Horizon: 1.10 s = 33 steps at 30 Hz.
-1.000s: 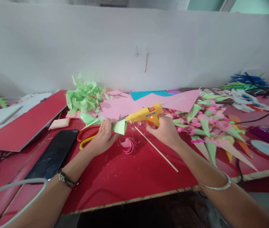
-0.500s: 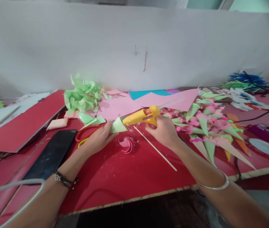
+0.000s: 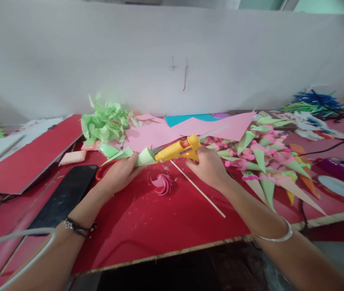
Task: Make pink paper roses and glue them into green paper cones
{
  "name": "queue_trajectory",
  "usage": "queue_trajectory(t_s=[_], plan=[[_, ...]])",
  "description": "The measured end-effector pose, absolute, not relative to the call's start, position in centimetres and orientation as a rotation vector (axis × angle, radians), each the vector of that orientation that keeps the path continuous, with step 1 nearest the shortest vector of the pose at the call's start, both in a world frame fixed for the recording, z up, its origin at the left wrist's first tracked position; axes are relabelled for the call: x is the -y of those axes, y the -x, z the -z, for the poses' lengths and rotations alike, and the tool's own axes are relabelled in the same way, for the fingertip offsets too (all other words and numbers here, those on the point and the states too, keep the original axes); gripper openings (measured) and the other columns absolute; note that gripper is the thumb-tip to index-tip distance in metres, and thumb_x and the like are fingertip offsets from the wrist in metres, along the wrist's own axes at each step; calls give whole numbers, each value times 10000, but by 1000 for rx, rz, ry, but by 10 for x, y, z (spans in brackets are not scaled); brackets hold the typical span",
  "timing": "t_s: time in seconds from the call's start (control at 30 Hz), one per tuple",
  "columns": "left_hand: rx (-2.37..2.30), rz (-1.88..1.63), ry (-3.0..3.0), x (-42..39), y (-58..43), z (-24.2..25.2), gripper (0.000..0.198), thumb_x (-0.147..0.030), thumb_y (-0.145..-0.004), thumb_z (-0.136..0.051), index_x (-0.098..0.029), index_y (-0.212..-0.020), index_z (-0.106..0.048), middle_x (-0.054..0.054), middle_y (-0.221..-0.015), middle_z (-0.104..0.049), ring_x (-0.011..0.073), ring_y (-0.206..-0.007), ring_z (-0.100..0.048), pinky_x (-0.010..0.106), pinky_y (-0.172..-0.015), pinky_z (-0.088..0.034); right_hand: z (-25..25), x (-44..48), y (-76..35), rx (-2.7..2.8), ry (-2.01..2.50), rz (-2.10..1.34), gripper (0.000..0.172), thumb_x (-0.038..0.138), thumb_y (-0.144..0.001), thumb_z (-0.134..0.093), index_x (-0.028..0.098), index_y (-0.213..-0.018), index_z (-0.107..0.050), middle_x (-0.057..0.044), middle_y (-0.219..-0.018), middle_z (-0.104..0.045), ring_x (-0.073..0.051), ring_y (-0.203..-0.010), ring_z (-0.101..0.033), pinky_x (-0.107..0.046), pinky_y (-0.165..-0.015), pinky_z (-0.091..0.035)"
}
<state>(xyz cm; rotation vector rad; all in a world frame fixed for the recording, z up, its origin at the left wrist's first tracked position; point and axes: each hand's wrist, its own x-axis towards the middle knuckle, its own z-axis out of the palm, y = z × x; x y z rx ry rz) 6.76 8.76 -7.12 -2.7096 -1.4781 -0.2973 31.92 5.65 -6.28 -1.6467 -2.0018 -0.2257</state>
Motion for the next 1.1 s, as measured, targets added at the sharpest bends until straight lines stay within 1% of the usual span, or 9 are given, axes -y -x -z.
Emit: queue_trajectory(t_s=[0.17,0.33,0.43,0.53,0.6,0.7,0.87,1.0,1.1], plan=[[1505,284,2660,-89,-64,69,247,-378,-860,-305,-165,-941,-399,53,-683,-575,206,-616,-572,257,-530,-328,61,-55,-320,2023,1625,221,243,194,-704,-445,122,-904,-562,-55,-640,-594,-173,-529,-523,-259,-483,-282],[1535,221,2606,-89,-61,65,251,-394,-849,-322,-174,-929,-410,39,-653,-571,199,-589,-563,255,-517,-328,61,-56,-321,2014,1596,249,259,200,-703,-462,123,-927,-565,-65,-691,-615,-180,-554,-545,-259,-478,-296],[1528,206,2596,-87,-62,62,247,-397,-853,-311,-178,-907,-413,34,-621,-565,198,-570,-558,254,-495,-316,62,-56,-321,1983,1529,246,280,280,-714,-505,128,-939,-576,-75,-749,-632,-185,-581,-563,-258,-477,-320],[1505,230,2587,-87,-62,61,246,-401,-853,-314,-178,-888,-412,45,-630,-572,209,-583,-568,256,-482,-304,62,-56,-321,1972,1458,234,377,399,-712,-541,133,-976,-572,-82,-819,-642,-197,-634,-582,-262,-500,-355],[1502,233,2579,-87,-62,61,245,-404,-849,-323,-179,-877,-413,51,-637,-577,218,-593,-574,258,-477,-301,62,-55,-320,1975,1443,230,404,428,-708,-550,132,-982,-571,-82,-831,-644,-200,-649,-587,-266,-513,-370],[1509,217,2566,-87,-63,62,243,-402,-845,-331,-178,-872,-421,55,-648,-588,222,-603,-580,258,-485,-309,62,-55,-321,1966,1452,269,383,407,-712,-548,127,-971,-572,-88,-841,-644,-203,-652,-589,-269,-514,-375],[1564,220,2531,-86,-63,60,253,-401,-830,-363,-171,-904,-439,50,-638,-596,225,-606,-587,253,-499,-321,62,-55,-321,1993,1475,341,310,314,-717,-520,126,-960,-560,-93,-806,-641,-202,-619,-583,-267,-493,-358],[1575,246,2540,-87,-62,60,282,-423,-824,-362,-168,-908,-447,41,-601,-577,227,-575,-576,253,-476,-301,61,-55,-321,2006,1516,350,241,241,-712,-487,127,-912,-562,-79,-727,-626,-185,-556,-557,-262,-463,-312],[1576,270,2554,-87,-62,62,280,-433,-814,-382,-174,-899,-444,28,-588,-557,211,-551,-560,247,-464,-282,61,-55,-321,2011,1547,327,243,218,-716,-458,130,-919,-558,-68,-694,-613,-168,-508,-526,-260,-444,-274]])
